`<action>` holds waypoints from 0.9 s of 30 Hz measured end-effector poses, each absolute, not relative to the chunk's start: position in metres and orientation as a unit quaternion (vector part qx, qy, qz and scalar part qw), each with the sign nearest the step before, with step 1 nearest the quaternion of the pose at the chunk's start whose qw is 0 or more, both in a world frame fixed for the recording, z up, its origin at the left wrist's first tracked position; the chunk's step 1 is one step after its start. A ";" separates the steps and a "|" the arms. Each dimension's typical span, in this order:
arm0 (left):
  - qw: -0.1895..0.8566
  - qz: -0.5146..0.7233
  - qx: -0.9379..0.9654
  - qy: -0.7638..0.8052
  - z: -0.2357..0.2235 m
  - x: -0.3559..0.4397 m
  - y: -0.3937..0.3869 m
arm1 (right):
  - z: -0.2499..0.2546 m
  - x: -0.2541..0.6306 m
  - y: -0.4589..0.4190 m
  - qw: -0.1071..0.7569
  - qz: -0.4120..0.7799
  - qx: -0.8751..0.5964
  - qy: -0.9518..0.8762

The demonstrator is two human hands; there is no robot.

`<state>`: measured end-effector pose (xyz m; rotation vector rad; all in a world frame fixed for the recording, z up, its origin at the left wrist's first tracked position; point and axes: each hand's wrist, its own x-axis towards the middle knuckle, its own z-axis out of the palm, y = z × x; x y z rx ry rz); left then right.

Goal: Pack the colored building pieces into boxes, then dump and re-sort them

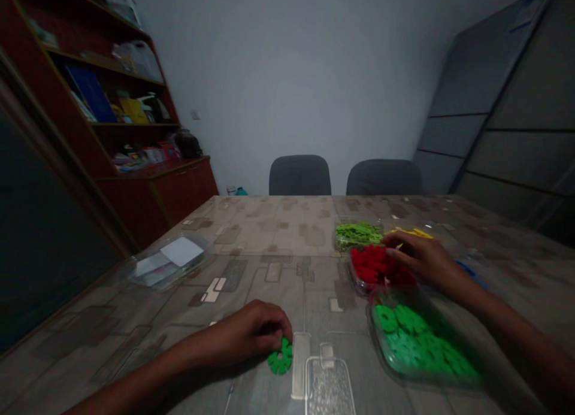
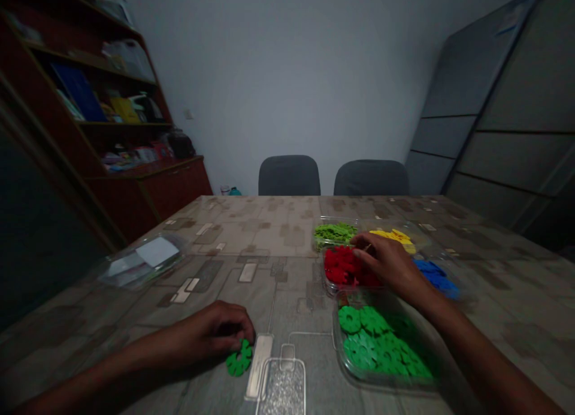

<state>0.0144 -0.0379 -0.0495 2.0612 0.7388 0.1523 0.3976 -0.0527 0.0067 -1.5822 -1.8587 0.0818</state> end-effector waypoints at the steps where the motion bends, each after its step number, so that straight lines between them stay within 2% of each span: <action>1: 0.459 0.064 0.834 0.300 -0.049 0.015 -0.039 | 0.005 0.405 -0.051 0.346 0.033 -0.613 -0.709; 10: 0.524 0.188 0.793 0.248 -0.029 0.069 -0.046 | -0.009 0.442 -0.096 0.373 0.013 -0.653 -0.658; 14: 0.472 0.239 0.834 0.155 -0.011 0.127 -0.051 | -0.022 0.452 -0.116 0.369 0.020 -0.676 -0.637; 20: 0.334 0.213 0.913 0.099 -0.016 0.196 -0.052 | -0.019 0.457 -0.122 0.370 0.046 -0.691 -0.619; 24: 0.292 0.239 0.921 0.098 -0.028 0.190 -0.046 | -0.010 0.449 -0.124 0.353 0.052 -0.685 -0.636; 27: 0.291 0.252 0.914 0.127 -0.032 0.161 -0.039 | -0.014 0.443 -0.126 0.371 0.033 -0.660 -0.652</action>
